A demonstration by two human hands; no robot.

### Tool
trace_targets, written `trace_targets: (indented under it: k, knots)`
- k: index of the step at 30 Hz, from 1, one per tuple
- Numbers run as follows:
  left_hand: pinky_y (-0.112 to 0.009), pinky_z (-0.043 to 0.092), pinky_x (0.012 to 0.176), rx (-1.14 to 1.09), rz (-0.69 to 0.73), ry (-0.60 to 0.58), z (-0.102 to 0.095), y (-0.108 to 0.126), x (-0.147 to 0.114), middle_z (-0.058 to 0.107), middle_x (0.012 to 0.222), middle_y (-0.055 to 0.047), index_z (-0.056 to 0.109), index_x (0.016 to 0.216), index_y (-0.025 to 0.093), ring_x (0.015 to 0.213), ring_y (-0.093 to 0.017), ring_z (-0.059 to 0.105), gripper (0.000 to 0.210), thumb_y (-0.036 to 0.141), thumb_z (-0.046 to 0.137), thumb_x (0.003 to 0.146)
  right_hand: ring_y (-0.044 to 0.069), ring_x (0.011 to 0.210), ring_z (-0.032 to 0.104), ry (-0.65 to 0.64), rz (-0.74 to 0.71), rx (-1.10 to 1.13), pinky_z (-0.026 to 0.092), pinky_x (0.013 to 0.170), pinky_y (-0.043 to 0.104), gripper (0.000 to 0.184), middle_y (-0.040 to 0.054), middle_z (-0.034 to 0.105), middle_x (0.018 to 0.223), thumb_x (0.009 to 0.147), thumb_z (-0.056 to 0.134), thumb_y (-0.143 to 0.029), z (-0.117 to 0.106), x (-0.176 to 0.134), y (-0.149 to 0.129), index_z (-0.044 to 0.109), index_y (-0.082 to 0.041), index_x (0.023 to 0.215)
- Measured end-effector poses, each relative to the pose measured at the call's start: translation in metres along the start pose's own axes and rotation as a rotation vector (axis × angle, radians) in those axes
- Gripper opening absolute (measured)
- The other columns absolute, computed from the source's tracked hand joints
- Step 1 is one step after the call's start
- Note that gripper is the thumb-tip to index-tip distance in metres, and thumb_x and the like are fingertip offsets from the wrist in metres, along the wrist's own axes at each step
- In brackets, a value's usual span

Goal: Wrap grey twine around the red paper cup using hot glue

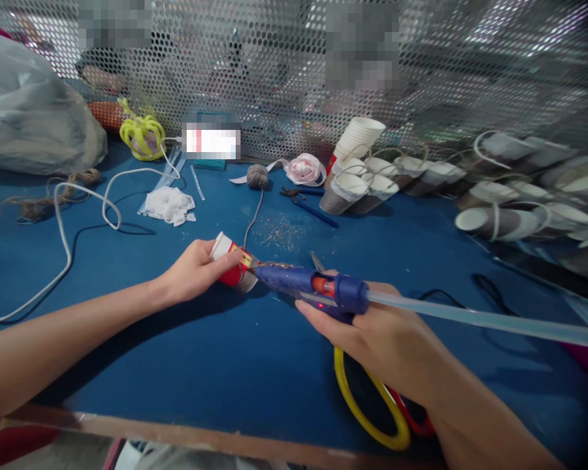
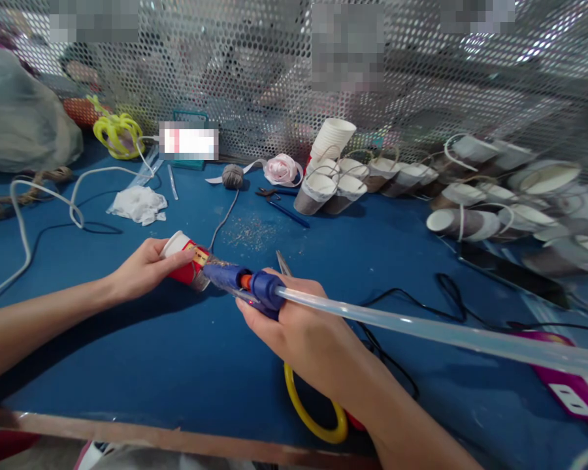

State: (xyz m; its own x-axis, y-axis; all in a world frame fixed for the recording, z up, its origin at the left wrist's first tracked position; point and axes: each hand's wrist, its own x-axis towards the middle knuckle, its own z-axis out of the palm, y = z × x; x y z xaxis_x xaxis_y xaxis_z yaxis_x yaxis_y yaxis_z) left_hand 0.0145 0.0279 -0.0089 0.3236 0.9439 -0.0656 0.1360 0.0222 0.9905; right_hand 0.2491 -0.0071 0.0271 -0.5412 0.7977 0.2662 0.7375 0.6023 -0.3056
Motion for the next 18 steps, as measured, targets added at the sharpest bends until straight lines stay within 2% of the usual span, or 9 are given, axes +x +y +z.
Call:
trace_targets:
  k: [4,10,15,18]
  knots:
    - [-0.020,0.045,0.062,0.005,0.019,-0.022,-0.0001,-0.0011,-0.0012,0.068,0.071,-0.002,0.064,0.076,0.013,0.064,-0.013,0.060,0.028,0.038,0.052,0.078,0.023,0.074,0.059,0.021,-0.028,0.053,0.044,0.064,0.033,0.022,0.0055,0.063,0.065,0.078,0.047,-0.037,-0.0009,-0.0026,0.0041,0.067,-0.028,0.082]
    - [-0.019,0.040,0.054,0.098,0.039,0.006,-0.0010,-0.0029,-0.0005,0.062,0.064,-0.001,0.062,0.075,0.012,0.057,-0.010,0.053,0.030,0.039,0.051,0.078,0.019,0.062,0.058,0.019,-0.084,-0.157,0.042,0.058,0.029,0.025,0.0030,0.060,0.054,0.081,0.044,-0.031,-0.0021,-0.0014,0.0081,0.068,-0.026,0.084]
    - [-0.018,0.037,0.050,0.163,0.063,0.005,-0.0022,-0.0033,-0.0019,0.059,0.060,0.001,0.060,0.069,0.010,0.053,-0.009,0.049,0.032,0.040,0.050,0.079,0.016,0.057,0.057,0.093,-0.275,-0.351,0.041,0.057,0.027,0.026,0.0007,0.060,0.053,0.081,0.042,-0.017,-0.0017,-0.0024,0.0109,0.067,-0.023,0.084]
    - [-0.018,0.040,0.055,0.129,0.066,-0.022,-0.0023,-0.0044,-0.0023,0.062,0.065,-0.001,0.061,0.073,0.010,0.057,-0.010,0.051,0.033,0.040,0.049,0.079,0.016,0.057,0.057,0.118,-0.338,-0.413,0.041,0.057,0.027,0.027,0.0005,0.060,0.053,0.082,0.041,-0.016,-0.0021,-0.0041,0.0094,0.068,-0.024,0.084]
